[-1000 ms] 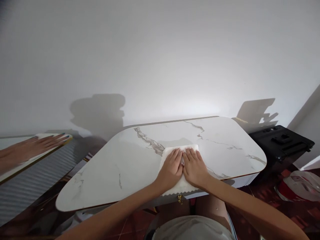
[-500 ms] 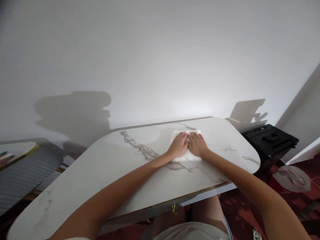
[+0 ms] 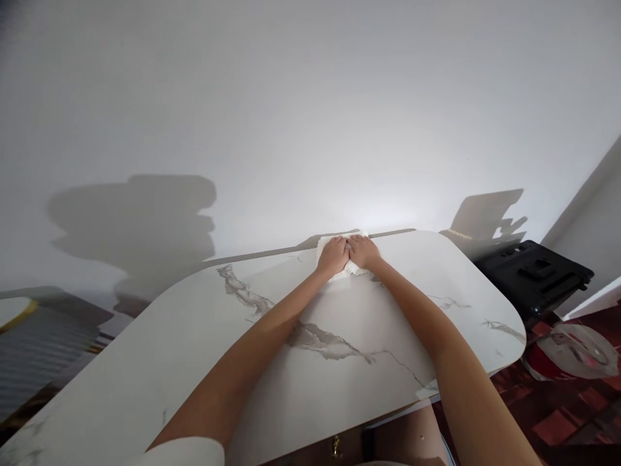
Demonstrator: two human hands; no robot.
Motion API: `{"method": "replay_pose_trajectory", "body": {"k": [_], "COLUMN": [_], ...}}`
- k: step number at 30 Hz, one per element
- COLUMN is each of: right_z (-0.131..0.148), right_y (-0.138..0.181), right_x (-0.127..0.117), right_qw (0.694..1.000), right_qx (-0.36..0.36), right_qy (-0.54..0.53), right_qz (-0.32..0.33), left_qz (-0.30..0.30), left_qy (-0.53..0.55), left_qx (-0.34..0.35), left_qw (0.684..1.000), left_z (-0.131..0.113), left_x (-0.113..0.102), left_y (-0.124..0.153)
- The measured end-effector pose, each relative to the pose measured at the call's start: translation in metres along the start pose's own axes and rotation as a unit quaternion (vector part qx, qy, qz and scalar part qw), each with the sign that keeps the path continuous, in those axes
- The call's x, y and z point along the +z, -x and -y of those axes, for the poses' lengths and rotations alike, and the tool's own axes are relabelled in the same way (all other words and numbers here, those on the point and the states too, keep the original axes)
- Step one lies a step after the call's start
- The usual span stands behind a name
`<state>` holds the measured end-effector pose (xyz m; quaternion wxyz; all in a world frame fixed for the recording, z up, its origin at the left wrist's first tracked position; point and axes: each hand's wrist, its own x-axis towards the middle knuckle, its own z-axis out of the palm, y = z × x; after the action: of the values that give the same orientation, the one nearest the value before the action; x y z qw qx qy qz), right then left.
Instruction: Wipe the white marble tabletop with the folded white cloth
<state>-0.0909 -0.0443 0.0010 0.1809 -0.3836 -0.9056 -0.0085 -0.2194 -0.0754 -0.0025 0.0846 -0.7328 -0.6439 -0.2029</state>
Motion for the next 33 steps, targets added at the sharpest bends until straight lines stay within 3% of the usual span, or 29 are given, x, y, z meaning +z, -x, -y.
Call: {"method": "replay_pose_trajectory", "body": {"k": [7, 13, 21, 33], "right_z": [-0.039, -0.047, 0.002, 0.116], "right_y": [0.007, 0.039, 0.094, 0.186], "right_x": [-0.004, -0.013, -0.03, -0.043], "right_qw": [0.999, 0.997, 0.996, 0.998], "right_qx": [0.027, 0.07, 0.083, 0.005], "right_qy": [0.022, 0.035, 0.039, 0.054], "right_qz": [0.003, 0.002, 0.009, -0.023], "left_qz": [0.014, 0.012, 0.011, 0.007], "left_qy": [-0.002, 0.014, 0.021, 0.045], "left_qx": [0.032, 0.085, 0.104, 0.083], "left_qw": [0.999, 0.996, 0.994, 0.996], "left_z": [-0.028, -0.053, -0.066, -0.058], "left_x": [0.011, 0.014, -0.003, -0.052], "left_y": [-0.026, -0.017, 0.042, 0.186]}}
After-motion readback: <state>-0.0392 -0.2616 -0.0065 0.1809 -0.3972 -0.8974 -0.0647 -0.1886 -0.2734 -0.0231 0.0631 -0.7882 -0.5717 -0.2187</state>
